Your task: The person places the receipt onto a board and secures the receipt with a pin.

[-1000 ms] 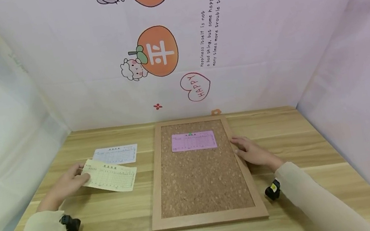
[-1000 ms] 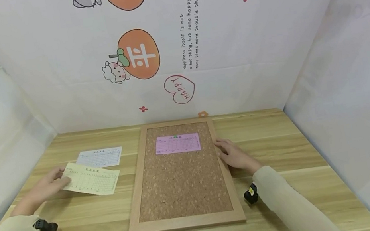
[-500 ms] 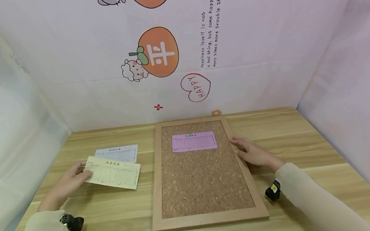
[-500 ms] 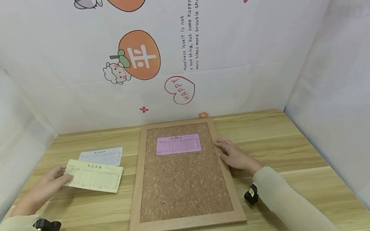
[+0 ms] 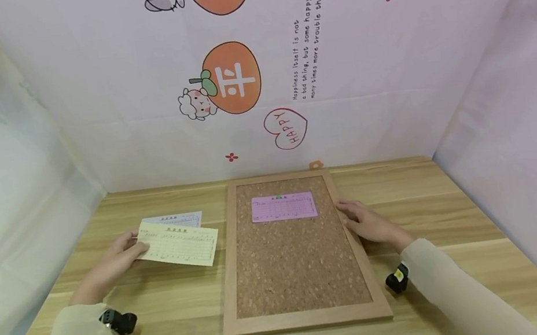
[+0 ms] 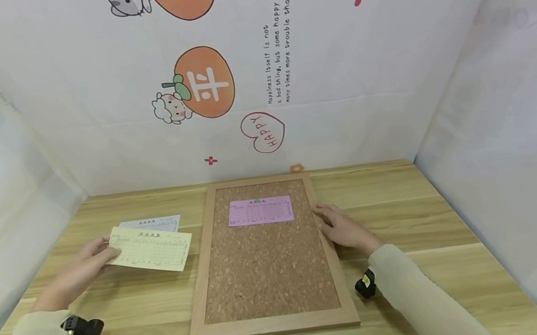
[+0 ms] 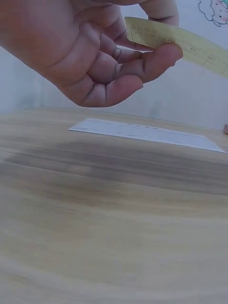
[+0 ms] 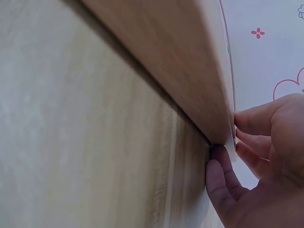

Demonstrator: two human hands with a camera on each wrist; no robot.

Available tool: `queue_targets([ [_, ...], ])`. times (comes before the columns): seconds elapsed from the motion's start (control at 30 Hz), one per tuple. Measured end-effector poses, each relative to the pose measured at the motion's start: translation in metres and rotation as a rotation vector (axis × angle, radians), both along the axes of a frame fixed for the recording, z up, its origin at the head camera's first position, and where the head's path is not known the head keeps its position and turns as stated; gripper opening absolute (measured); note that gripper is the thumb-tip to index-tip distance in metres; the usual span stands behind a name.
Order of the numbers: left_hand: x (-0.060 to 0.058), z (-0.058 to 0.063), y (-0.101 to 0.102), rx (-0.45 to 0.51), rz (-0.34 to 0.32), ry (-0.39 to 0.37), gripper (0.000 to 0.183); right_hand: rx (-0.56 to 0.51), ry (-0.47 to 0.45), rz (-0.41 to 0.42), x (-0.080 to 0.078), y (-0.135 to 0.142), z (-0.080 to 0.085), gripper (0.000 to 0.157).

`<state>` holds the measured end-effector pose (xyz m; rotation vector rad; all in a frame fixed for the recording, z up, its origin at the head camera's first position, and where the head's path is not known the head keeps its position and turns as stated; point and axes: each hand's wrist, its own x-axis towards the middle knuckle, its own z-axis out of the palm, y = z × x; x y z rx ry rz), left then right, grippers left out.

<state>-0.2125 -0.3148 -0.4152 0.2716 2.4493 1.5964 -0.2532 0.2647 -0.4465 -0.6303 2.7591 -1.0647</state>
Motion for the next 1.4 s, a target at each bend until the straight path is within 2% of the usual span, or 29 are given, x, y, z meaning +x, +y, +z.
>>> queue_targets([
  [0.2,-0.004,0.0,0.014,0.001,-0.008,-0.009,0.051,0.004,0.003,-0.01,-0.002,-0.001,0.0,0.048],
  [0.5,-0.006,0.002,0.045,0.041,0.05,-0.021,0.049,0.047,0.022,-0.006,0.0,-0.004,0.006,0.046],
  [0.63,-0.01,-0.001,0.058,0.079,0.057,-0.022,0.049,0.051,0.013,-0.007,0.001,-0.006,0.011,0.046],
  [0.9,-0.014,-0.006,0.075,0.079,0.046,-0.029,0.047,0.046,0.009,-0.012,-0.001,-0.007,0.015,0.045],
  [1.4,-0.015,-0.019,0.108,0.195,0.052,-0.05,0.042,0.013,-0.002,-0.006,0.001,-0.004,0.017,0.046],
])
